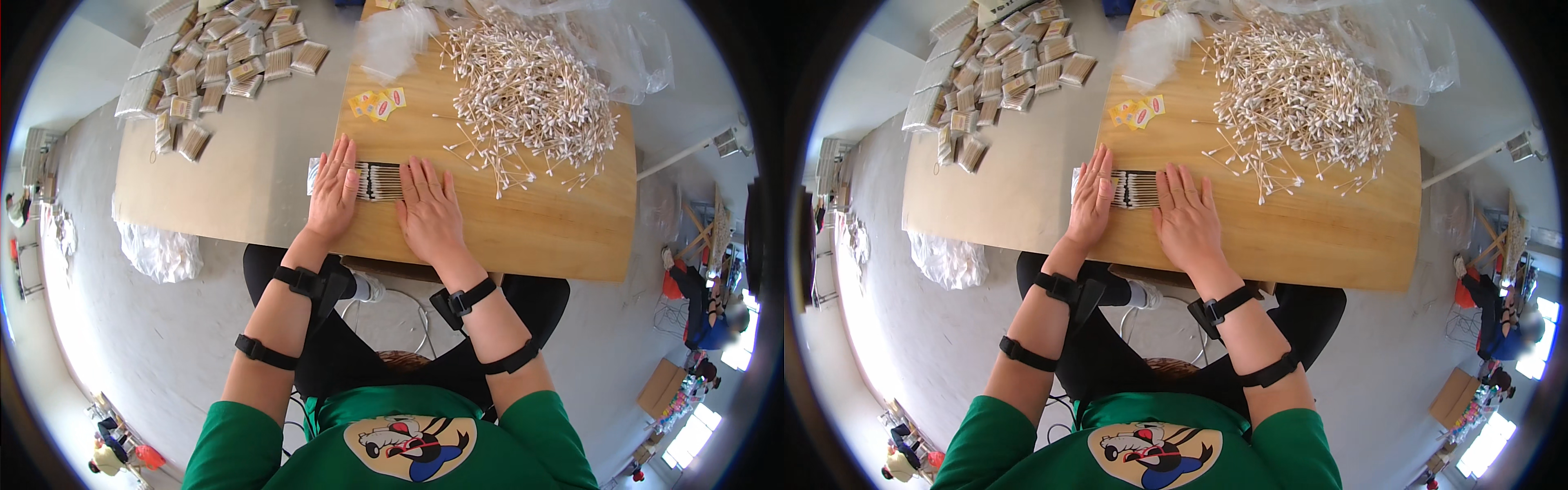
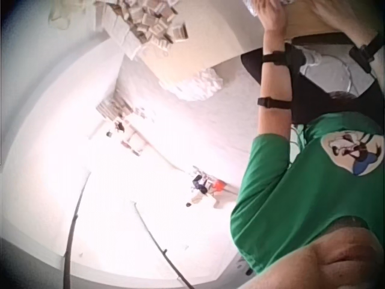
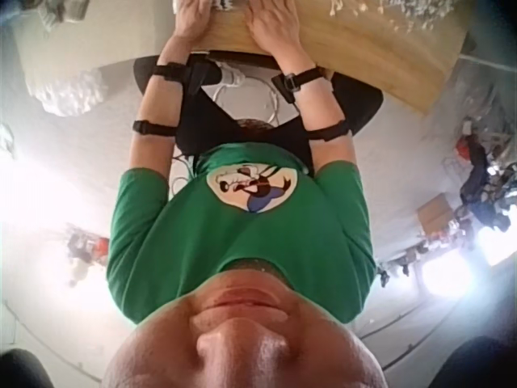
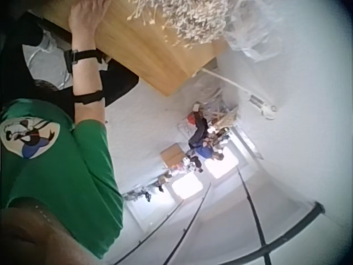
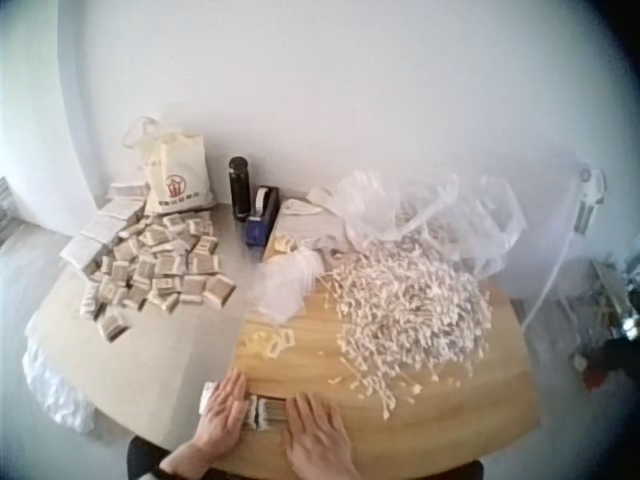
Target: Organizing cotton swabs and placing them into individual plastic bags.
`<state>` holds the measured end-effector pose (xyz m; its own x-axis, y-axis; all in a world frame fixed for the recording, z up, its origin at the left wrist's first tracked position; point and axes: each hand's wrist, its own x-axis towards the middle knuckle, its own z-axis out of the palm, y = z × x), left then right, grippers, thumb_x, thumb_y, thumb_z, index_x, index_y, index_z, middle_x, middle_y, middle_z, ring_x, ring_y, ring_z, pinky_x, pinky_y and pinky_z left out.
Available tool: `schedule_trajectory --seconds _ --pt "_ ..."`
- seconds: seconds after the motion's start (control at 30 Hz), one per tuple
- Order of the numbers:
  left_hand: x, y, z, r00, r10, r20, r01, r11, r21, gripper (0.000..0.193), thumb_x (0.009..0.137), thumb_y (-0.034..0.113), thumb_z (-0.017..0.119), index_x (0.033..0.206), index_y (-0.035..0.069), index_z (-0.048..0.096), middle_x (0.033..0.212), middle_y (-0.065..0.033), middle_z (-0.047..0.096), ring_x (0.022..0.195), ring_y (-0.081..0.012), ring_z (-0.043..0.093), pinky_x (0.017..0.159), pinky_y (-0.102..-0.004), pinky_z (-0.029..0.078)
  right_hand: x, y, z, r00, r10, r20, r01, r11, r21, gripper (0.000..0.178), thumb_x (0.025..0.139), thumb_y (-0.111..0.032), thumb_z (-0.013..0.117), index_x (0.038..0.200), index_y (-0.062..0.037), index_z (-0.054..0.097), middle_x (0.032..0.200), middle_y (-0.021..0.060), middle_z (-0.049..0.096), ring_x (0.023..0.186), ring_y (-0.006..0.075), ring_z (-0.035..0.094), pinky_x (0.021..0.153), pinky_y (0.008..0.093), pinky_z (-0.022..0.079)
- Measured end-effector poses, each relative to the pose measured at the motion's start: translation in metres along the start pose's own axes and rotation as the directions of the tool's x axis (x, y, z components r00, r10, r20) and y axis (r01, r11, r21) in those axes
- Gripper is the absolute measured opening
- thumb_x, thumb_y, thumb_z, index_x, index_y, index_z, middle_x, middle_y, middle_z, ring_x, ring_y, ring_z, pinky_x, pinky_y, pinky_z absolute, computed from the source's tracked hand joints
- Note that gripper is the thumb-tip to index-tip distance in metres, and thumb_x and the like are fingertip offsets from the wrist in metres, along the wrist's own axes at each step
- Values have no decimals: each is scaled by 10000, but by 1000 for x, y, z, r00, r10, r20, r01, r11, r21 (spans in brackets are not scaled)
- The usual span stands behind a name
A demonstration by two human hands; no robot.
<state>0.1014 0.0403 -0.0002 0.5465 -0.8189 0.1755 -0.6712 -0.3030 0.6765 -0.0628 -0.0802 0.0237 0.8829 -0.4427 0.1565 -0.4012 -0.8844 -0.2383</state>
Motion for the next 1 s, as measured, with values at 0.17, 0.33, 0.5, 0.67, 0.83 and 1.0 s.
schedule_trajectory --seconds 0.17,0.33,0.5,0.67,0.83,1.0 --pt "2 0 -2 1000 9 0 -9 1000 -19 540 1061 358 233 1511 71 308 1572 -127 287 1463 -282 246 1196 -430 145 5 1 -4 999 -51 17 51 999 -8 535 938 -271 528 1411 -29 465 1482 124 436 1402 275 355 1164 504 228" --pt "3 -2 2 999 32 0 -32 999 16 539 1061 354 235 1511 66 304 1572 -129 286 1463 -287 244 1197 -435 143 6 3 -1 999 -48 3 48 999 3 527 939 -269 524 1404 -28 472 1486 123 433 1407 272 349 1167 498 228" --pt "1 -1 7 998 63 10 -64 977 201 552 1047 348 290 1497 29 307 1566 -157 282 1460 -299 245 1198 -453 152 -2 5 5 1000 1 -4 -1 1000 -17 537 945 -271 513 1421 -30 450 1503 120 412 1416 270 335 1176 489 212" --pt "0 9 5 997 68 -28 -56 949 310 557 1037 341 327 1488 14 313 1555 -183 290 1453 -323 251 1193 -468 170 -18 20 2 989 150 -3 -149 986 -70 562 963 -271 478 1463 -32 384 1527 137 370 1432 294 307 1186 486 180" --pt "3 6 -16 982 -97 -165 41 949 -314 574 1052 374 280 1495 10 298 1562 -159 288 1459 -285 246 1195 -416 172 -15 5 -11 991 130 -32 -130 991 -17 554 962 -218 495 1450 11 367 1515 211 349 1431 361 286 1171 498 222" --pt "4 3 -29 930 -358 -83 116 499 -859 644 1058 476 179 1511 26 267 1569 -99 288 1465 -225 228 1206 -359 143 14 -54 10 979 89 -181 31 820 572 511 1003 -172 443 1440 62 318 1493 276 328 1421 417 270 1155 487 262"
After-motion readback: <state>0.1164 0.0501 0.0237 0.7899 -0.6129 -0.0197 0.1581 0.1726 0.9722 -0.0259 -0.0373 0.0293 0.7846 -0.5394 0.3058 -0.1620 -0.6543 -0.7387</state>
